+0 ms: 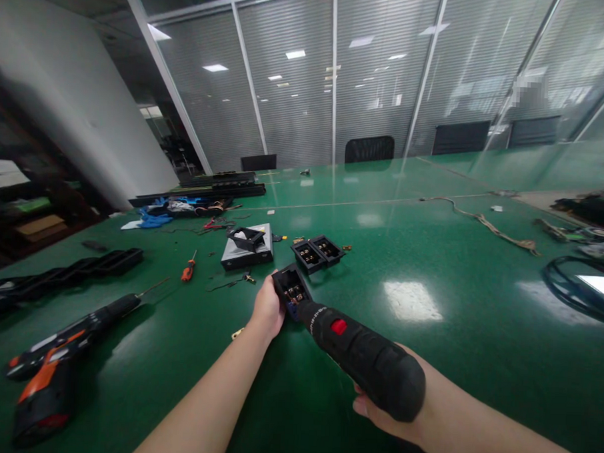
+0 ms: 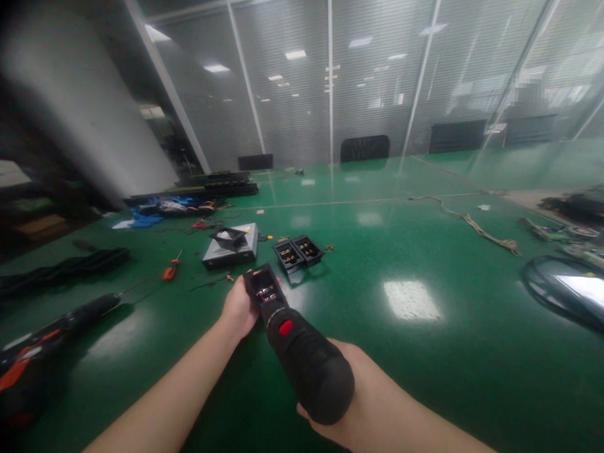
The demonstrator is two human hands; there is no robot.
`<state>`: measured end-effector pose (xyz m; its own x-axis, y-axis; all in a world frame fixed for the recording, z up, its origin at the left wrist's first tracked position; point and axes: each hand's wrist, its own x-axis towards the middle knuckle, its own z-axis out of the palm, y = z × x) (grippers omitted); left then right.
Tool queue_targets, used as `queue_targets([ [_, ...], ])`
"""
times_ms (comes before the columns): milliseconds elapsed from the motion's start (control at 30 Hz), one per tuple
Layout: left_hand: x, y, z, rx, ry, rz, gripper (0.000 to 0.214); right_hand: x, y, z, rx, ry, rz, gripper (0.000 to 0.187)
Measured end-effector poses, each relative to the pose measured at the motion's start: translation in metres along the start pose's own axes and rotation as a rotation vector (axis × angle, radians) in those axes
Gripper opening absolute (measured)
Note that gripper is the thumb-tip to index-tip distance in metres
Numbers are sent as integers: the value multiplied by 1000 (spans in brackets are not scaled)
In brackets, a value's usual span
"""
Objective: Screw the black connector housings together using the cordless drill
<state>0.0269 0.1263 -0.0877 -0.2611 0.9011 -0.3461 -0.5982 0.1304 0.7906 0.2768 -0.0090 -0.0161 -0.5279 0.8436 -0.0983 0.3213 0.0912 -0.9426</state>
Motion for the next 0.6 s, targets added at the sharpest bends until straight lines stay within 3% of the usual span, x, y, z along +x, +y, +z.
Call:
queue_targets([
  [300,-2,11,1,35,-55,-60,22,-1,-2,2,-2,58,-27,21],
  [600,-6,15,2,126,-125,-93,33,0,3,5,-16,33,-38,12],
])
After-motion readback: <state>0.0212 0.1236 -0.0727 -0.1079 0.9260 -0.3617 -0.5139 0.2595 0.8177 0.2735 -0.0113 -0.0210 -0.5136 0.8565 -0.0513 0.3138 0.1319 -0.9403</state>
